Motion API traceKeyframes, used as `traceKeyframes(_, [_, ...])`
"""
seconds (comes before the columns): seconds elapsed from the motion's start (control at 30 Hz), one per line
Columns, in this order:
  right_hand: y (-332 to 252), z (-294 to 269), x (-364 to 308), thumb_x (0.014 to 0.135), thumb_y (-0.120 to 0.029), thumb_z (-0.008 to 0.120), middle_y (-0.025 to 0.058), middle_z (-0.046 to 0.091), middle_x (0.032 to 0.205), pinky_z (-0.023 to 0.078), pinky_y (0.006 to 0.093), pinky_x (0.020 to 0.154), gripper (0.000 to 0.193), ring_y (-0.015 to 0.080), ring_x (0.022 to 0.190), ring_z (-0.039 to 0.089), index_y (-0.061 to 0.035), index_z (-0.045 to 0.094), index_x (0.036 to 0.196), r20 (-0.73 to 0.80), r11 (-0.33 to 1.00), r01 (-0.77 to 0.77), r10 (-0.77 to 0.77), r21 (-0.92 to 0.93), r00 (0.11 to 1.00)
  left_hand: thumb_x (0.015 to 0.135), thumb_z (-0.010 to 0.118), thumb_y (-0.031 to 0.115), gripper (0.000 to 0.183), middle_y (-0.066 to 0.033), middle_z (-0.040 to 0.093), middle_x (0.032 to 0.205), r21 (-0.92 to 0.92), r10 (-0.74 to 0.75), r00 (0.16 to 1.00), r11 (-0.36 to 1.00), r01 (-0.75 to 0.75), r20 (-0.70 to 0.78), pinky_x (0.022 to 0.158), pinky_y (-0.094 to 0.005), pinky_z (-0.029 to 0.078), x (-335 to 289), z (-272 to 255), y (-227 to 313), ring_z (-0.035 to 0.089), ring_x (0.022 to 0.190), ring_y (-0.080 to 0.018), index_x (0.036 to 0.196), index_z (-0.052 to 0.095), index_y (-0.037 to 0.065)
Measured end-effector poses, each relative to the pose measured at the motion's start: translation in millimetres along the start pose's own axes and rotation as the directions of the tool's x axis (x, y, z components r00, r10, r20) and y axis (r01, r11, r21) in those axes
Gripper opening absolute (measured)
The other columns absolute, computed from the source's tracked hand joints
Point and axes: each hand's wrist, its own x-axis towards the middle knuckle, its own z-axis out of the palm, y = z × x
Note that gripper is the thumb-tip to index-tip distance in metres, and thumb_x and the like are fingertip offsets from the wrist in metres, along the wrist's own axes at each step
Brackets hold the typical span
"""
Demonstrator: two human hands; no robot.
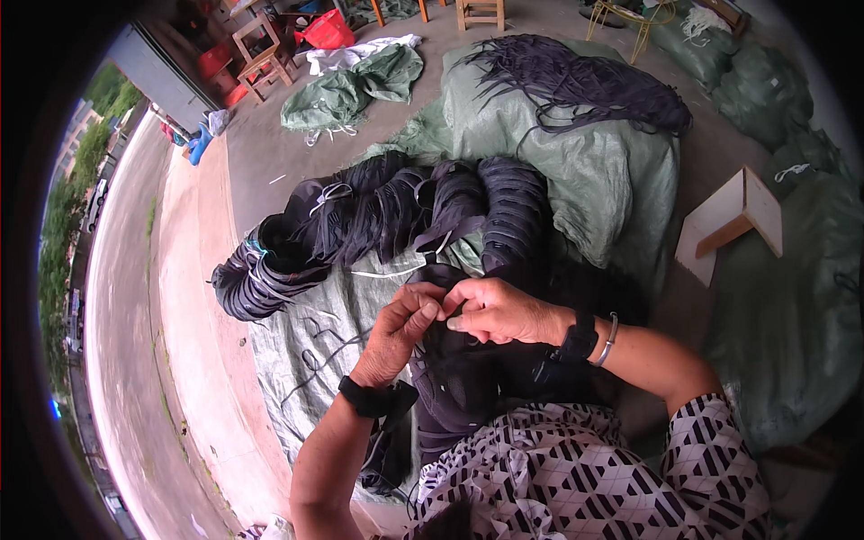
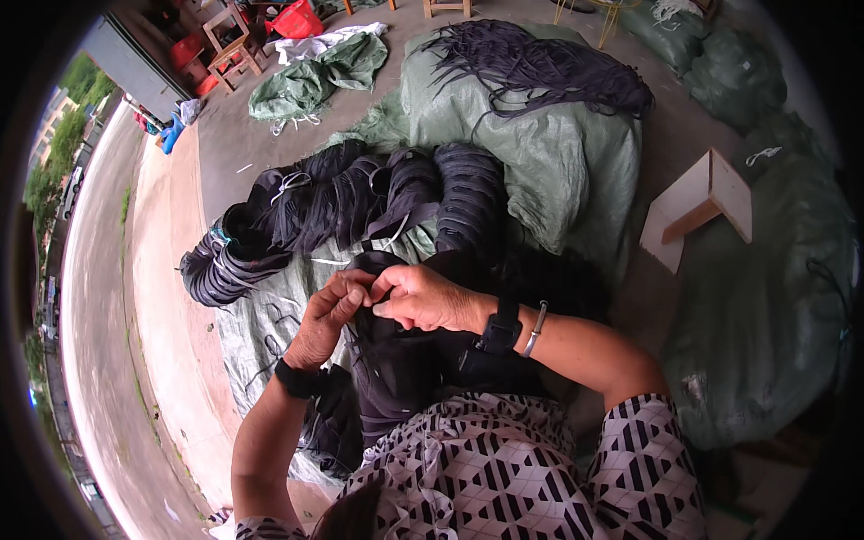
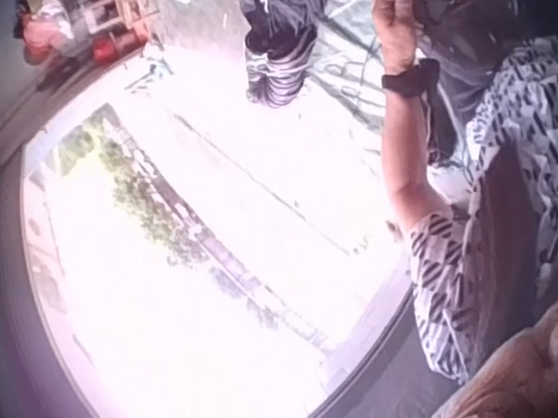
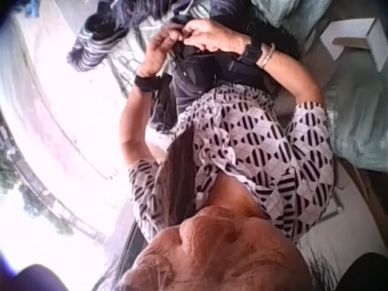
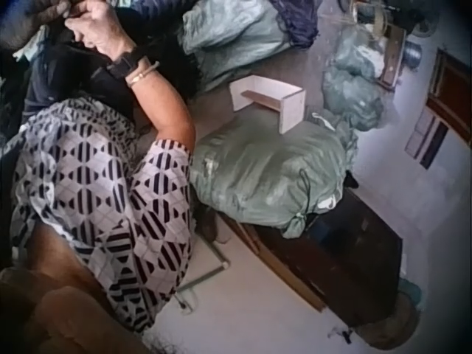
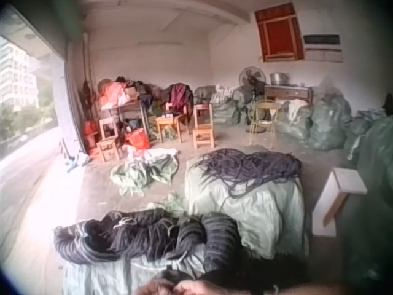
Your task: The recorder is lacing a black shoe while sitting on the floor in a warehouse-like environment.
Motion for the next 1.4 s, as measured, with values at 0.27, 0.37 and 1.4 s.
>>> traceKeyframes(0.27, [-15.0, 4.3, -2.1, 0.097, -0.028, 0.049, -0.002, 0.045, 0.059, 0.03, 0.0174, 0.039, 0.029, 0.0021, 0.043, 0.034, -0.0043, 0.056, 0.081, -0.004, 0.994, -0.041, 0.042, 0.097, 0.999, 0.092, 0.059, 0.025, 0.024, -0.008, 0.055, 0.115, -0.08, -0.058, 0.997, 0.995, 0.053, -0.051, 0.097, -0.032, 0.037, 5.8, 3.5, -5.4, 0.05, 0.107, -0.0188, 0.102, 0.066, 0.005])
traceKeyframes(0.37, [-89.2, -14.4, -34.3, 0.097, -0.03, 0.048, -0.0036, 0.044, 0.055, 0.03, 0.0171, 0.04, 0.034, 0.0022, 0.043, 0.037, -0.0051, 0.056, 0.076, -0.189, 0.848, 0.437, -0.396, 0.301, 0.899, 0.089, 0.063, 0.025, 0.027, -0.0092, 0.056, 0.114, 0.113, 0.102, 0.993, 0.989, -0.095, -0.059, 0.1, -0.0336, 0.035, 4.4, 5.0, -5.8, 0.049, 0.111, -0.0226, 0.107, 0.065, 0.006])
traceKeyframes(1.4, [8.1, -16.1, -54.5, 0.092, -0.015, 0.053, 0.0082, 0.066, 0.078, 0.043, 0.0252, 0.045, 0.016, 0.0126, 0.045, 0.054, -0.0012, 0.054, 0.084, -0.156, 0.912, 0.126, -0.2, -0.39, 0.967, 0.069, 0.075, 0.007, 0.021, -0.0061, 0.059, 0.072, 0.809, 0.203, 0.958, 0.585, 0.046, -0.201, 0.06, -0.0322, 0.048, -59.9, 34.6, 8.1, 0.06, 0.072, -0.0224, 0.086, 0.063, 0.009])
